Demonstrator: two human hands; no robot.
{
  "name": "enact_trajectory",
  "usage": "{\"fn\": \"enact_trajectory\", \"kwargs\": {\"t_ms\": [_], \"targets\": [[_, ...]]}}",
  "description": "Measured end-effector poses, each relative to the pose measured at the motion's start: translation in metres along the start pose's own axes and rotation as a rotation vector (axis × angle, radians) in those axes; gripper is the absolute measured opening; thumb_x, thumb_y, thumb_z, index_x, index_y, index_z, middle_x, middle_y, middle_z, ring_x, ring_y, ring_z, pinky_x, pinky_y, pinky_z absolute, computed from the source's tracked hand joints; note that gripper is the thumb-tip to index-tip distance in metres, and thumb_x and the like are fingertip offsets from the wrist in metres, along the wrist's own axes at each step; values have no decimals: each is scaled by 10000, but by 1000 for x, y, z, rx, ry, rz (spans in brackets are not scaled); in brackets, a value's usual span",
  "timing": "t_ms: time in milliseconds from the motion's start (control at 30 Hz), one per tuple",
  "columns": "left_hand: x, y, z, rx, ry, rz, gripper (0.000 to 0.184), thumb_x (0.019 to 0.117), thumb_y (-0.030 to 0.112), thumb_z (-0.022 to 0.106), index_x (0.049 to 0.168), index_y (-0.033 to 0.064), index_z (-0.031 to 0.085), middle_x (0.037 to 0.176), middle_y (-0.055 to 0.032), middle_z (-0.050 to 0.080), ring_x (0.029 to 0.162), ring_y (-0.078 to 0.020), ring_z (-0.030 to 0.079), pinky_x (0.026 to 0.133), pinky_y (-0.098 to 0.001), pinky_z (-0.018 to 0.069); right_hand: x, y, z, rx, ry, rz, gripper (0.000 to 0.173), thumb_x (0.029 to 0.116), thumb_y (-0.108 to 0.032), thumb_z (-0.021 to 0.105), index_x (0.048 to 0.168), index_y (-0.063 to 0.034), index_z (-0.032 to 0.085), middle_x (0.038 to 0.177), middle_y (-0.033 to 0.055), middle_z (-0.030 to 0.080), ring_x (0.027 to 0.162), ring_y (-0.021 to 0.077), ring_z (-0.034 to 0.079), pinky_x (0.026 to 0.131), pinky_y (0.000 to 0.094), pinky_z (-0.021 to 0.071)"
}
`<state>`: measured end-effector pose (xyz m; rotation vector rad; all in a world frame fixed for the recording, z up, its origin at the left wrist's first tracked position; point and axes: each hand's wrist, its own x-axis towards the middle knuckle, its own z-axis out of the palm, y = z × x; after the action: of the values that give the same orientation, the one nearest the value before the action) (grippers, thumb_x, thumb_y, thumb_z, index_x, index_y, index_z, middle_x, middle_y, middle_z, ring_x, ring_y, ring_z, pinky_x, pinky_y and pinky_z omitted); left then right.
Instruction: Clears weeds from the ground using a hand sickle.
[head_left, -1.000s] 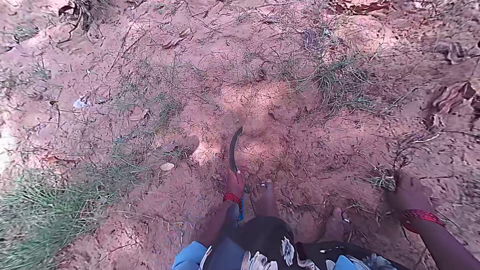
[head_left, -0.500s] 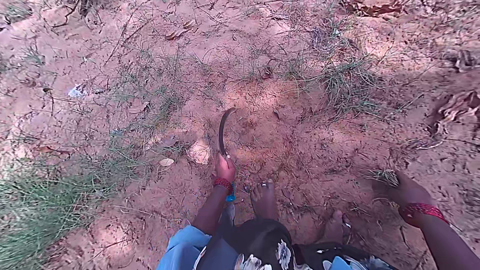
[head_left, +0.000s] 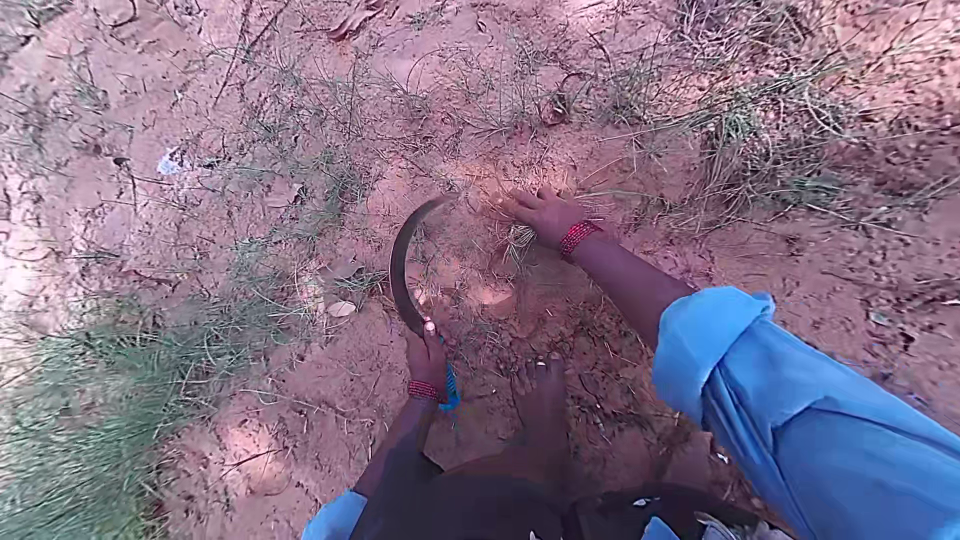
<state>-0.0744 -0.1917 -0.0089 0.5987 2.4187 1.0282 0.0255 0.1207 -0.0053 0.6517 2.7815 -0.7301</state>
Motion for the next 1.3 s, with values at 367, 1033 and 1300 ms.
{"fn": "enact_trajectory", "kwargs": {"t_ms": [367, 1033, 1300], "targets": [[-6, -19, 6, -151, -79, 55, 438, 1081, 191, 308, 1291, -192, 342, 762, 13, 576, 562, -13, 556, 548, -204, 527, 2, -5, 15, 357, -13, 102, 463, 906, 87, 621, 1366, 102, 571, 1384, 318, 585, 1309, 478, 563, 1106, 601, 422], [-9, -6, 17, -255, -64, -60, 429, 1088, 184, 299, 1337, -163, 329, 747, 11, 564, 524, -17, 533, 519, -195, 506, -76, -28, 37, 348, -258, 469, 385, 988, -71, 574, 1351, 51, 601, 1317, 297, 630, 1258, 454, 601, 1046, 609, 455], [19, 24, 26, -320, -103, -112, 458, 1103, 165, 311, 1440, -136, 240, 757, -3, 522, 536, -41, 531, 522, -212, 501, -275, 89, 27, 280, 301, 1030, 436, 947, 15, 577, 1337, 204, 523, 1365, 443, 521, 1333, 565, 497, 1131, 654, 347]]}}
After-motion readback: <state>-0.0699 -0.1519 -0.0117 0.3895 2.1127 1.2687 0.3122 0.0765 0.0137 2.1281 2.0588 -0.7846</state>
